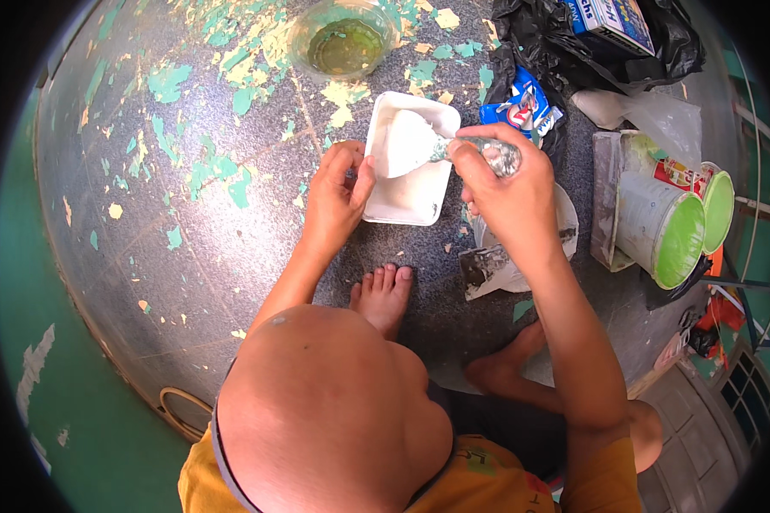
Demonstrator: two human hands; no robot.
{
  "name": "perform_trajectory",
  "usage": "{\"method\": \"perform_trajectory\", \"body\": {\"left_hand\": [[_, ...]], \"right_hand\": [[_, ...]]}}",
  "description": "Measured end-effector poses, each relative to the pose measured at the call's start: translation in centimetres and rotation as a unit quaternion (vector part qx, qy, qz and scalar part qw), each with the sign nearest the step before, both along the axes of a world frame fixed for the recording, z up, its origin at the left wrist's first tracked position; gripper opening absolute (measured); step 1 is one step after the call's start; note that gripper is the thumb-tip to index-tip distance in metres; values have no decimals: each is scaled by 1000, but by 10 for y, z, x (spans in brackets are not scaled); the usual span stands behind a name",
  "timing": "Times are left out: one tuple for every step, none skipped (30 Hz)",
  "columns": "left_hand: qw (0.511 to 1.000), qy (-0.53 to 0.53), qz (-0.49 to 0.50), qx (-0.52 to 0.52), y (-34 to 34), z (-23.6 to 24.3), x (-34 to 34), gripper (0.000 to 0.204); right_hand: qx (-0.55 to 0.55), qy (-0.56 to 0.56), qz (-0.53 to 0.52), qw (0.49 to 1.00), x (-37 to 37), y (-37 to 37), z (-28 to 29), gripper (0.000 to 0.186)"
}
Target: The person sits on the floor and mixes a white compound in a container using a putty knife and a small trowel. They then apply the compound to a small damaged area on a green wall using a circular tool and a trowel.
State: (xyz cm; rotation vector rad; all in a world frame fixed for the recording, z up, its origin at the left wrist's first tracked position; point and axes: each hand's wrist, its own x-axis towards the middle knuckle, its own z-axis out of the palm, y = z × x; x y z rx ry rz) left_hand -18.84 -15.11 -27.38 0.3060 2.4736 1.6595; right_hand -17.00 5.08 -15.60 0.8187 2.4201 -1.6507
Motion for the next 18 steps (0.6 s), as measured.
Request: {"method": "perform_trajectory", "body": {"left_hand": [[1000, -3, -1, -3, -1, 0, 1, 14], [1000, 3, -2, -7, -2, 0, 0, 14], [1000, 10, -3, -12, -4, -2, -1, 14], [1000, 15, -3, -16, -4, -3, -1, 14], [1000, 15, -2, -20, -5, -4, -1, 15], [1000, 15, -1, -23, -5, -4, 0, 15], [1000, 15, -1, -27, -6, -4, 0, 16], [999, 19, 2, -27, -6, -4, 0, 16], [999, 22, 5, -27, -6, -4, 1, 16], [999, 26, 6, -26, -5, -4, 2, 17], [999, 23, 5, -27, -5, -3, 1, 17], [999, 20, 3, -28, -4, 0, 0, 17], [999, 18, 1, -29, -3, 2, 0, 17], [1000, 13, 3, -26, -3, 1, 0, 17], [1000, 9, 5, -23, -3, -2, 0, 17], [1000, 5, 7, -21, -4, -2, -1, 18], [1000, 3, 8, -22, -4, -1, -2, 18], [1000, 0, 8, -24, -4, 2, -2, 18]], "right_hand": [[-42, -20, -20, 999, -4, -1, 1, 25], [-83, -40, -41, 995, -6, -1, 1, 24], [-98, -37, -65, 992, -7, 0, -1, 22], [-99, -44, -80, 991, -6, 3, -1, 22], [-100, -50, -95, 989, -5, 7, 0, 22], [-100, -56, -111, 987, -4, 11, 1, 22], [-102, -62, -126, 985, -4, 13, 3, 22], [-98, -72, -125, 985, -3, 12, 7, 22], [-95, -81, -124, 984, -2, 11, 13, 21], [-91, -91, -124, 984, 1, 11, 17, 21], [-71, -94, -110, 987, 3, 10, 18, 22], [-51, -97, -95, 989, 6, 10, 19, 22], [-31, -100, -81, 991, 8, 10, 20, 23], [31, -59, -47, 997, 10, 10, 16, 24], [93, -17, -13, 995, 14, 9, 10, 25], [154, 25, 21, 988, 15, 6, 7, 26], [136, 2, 38, 990, 16, 1, 13, 29], [140, 9, 47, 989, 20, -2, 14, 28]]}}
